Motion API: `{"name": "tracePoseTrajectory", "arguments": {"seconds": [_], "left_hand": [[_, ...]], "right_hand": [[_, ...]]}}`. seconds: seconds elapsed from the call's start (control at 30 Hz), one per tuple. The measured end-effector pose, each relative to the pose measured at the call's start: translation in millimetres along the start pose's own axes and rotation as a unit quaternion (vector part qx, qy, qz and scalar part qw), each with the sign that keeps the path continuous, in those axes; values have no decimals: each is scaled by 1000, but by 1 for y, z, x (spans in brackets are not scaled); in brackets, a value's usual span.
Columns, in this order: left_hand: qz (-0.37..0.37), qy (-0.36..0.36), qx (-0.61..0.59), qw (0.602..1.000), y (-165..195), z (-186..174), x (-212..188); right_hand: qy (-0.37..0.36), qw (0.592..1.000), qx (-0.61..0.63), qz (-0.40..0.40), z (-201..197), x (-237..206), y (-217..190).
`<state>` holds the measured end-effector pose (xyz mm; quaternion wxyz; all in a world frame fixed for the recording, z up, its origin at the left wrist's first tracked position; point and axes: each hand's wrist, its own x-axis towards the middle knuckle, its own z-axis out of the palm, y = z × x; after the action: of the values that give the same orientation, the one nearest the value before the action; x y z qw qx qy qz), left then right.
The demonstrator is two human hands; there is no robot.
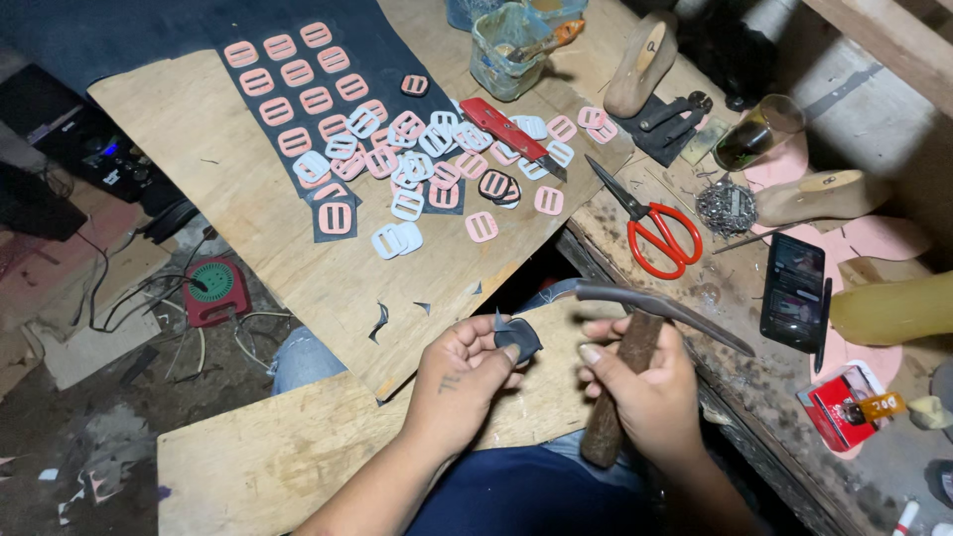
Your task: The person repeatedly shapes small rectangular shoe components using a curved metal tool and a wooden mallet, striking the tool to contour the edges. They also use red-handled scissors to trim excess material from the components. Finished pieces are placed on the workbench.
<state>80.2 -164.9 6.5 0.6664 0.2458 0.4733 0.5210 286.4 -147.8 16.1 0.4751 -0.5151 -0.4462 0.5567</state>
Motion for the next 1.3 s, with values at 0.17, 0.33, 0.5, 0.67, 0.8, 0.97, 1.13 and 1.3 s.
{"name": "tracePoseTrajectory", "arguments": {"seconds": [0.17, 0.33, 0.5, 0.67, 0.8, 0.97, 1.13, 1.3], "left_hand": [[70, -49, 18, 996, -11, 11, -3], [168, -4, 189, 967, -9, 12, -15], [121, -9, 106, 987, -8, 4, -7], [37, -61, 57, 996, -25, 4, -2], [48, -44, 90, 994, -31, 6, -3], [53, 34, 47, 997, -20, -5, 7], [52, 52, 37, 997, -21, -7, 12], [71, 8, 88, 994, -36, -1, 18]], "right_hand": [[-14, 999, 22, 34, 14, -3, 15], [-55, 997, 5, 60, 12, -1, 26], [-36, 998, -8, 41, 0, 2, 12], [-69, 995, -56, 48, -2, 5, 2], [-45, 997, -48, 39, 4, -1, 7], [6, 994, -101, 36, -13, -2, -5], [139, 886, -340, -282, -40, 3, -25], [104, 850, -458, -239, -54, 16, -9]]}}
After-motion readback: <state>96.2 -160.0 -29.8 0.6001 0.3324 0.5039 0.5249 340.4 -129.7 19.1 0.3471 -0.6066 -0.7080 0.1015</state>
